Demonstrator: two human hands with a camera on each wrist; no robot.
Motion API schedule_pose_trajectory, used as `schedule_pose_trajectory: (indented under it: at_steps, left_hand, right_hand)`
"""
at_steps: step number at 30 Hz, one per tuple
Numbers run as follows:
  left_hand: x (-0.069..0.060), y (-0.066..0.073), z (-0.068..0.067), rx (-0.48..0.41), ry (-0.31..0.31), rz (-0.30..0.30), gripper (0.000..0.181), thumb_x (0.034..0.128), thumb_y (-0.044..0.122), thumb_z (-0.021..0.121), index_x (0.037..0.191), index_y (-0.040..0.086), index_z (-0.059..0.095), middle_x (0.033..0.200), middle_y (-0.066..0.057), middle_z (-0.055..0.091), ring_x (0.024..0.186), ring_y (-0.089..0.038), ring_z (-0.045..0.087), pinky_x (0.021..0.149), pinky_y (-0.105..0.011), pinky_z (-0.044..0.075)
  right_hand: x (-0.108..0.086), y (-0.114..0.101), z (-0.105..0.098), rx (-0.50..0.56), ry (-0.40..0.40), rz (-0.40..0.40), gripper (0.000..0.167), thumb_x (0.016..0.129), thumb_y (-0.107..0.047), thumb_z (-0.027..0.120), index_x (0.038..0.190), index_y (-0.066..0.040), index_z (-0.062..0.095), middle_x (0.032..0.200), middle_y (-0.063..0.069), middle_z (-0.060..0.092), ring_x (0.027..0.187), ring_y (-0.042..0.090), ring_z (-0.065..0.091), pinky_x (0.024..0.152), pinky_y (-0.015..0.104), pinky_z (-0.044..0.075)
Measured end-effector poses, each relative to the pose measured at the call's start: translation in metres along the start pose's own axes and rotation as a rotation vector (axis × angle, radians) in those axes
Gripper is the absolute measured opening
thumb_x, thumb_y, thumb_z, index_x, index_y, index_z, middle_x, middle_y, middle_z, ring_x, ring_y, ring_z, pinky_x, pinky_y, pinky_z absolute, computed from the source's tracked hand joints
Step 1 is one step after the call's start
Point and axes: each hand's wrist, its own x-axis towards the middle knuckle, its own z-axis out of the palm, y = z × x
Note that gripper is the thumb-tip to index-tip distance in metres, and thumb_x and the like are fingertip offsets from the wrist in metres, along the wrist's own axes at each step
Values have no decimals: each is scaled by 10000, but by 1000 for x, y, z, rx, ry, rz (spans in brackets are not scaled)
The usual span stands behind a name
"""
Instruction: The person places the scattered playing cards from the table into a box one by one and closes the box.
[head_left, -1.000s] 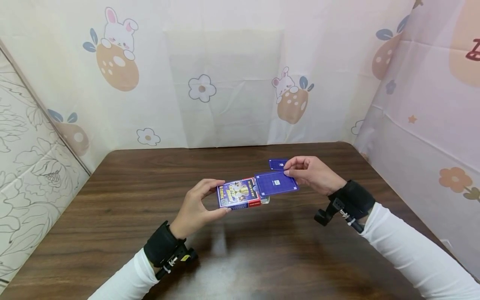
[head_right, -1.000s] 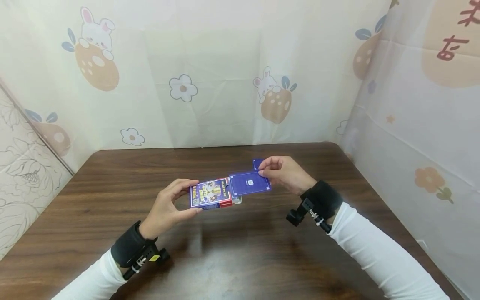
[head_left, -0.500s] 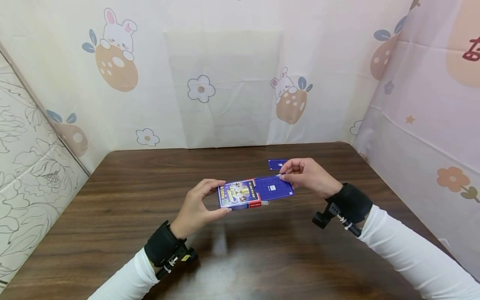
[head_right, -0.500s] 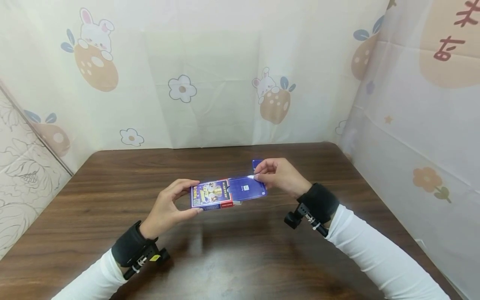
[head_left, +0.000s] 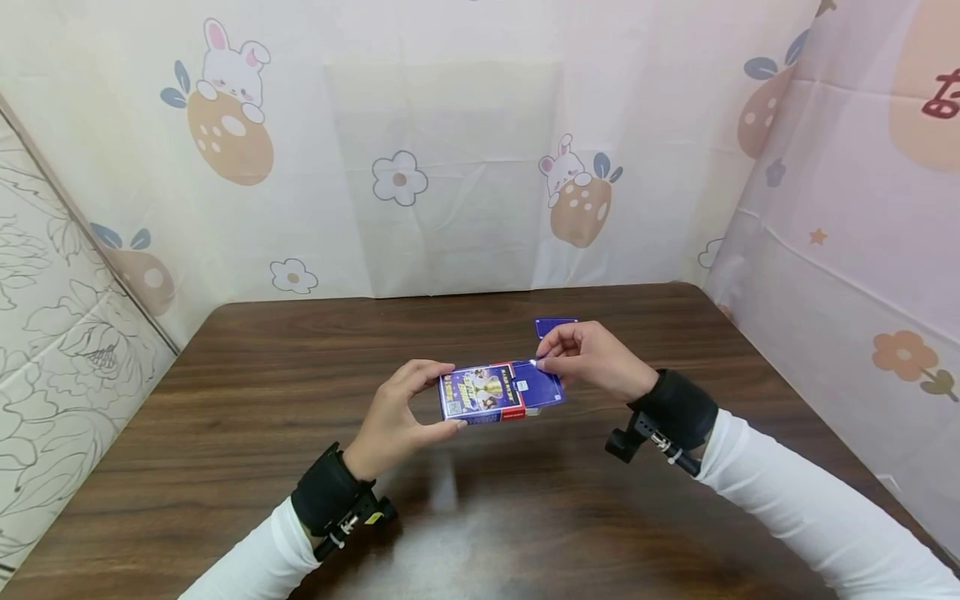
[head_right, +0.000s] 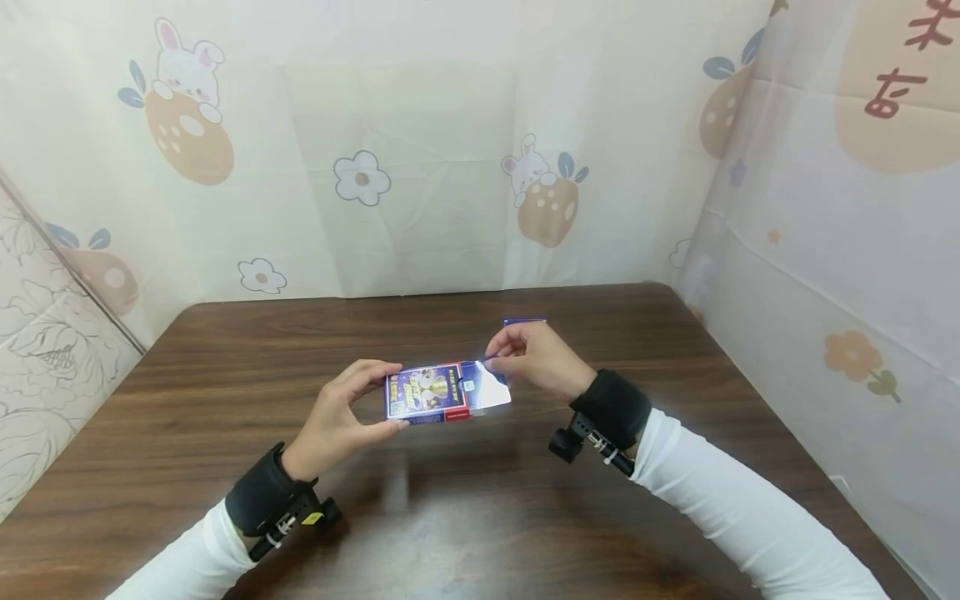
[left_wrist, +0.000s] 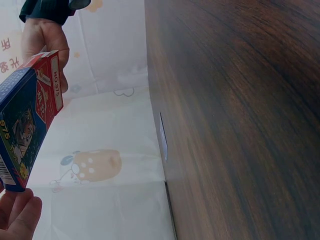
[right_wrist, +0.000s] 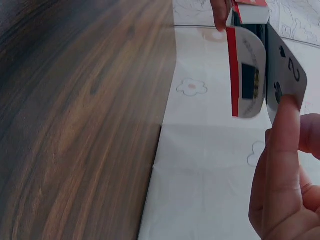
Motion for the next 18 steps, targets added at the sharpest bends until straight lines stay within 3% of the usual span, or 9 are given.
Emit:
schedule_pose_trajectory:
  at_steps: [7, 18]
  left_hand:
    - [0, 0, 1, 4, 3, 1, 629, 715, 129, 873, 1276, 33, 605, 1222, -82, 607, 1101, -197, 571, 924, -373, 522]
    - [0, -1, 3, 2, 7, 0, 628, 720, 132, 870, 1279, 39, 601, 1226, -80, 602, 1099, -193, 574, 927, -372, 525]
  right_hand:
    - [3, -3, 7, 19, -18, -2, 203, 906, -90, 681, 1035, 54, 617, 913, 141, 660, 773, 193, 610, 672, 288, 580]
    - [3, -8, 18, -76, 24, -111, 182, 877, -89, 719, 986, 33, 640, 885, 150, 665, 722, 181, 599, 620, 237, 555]
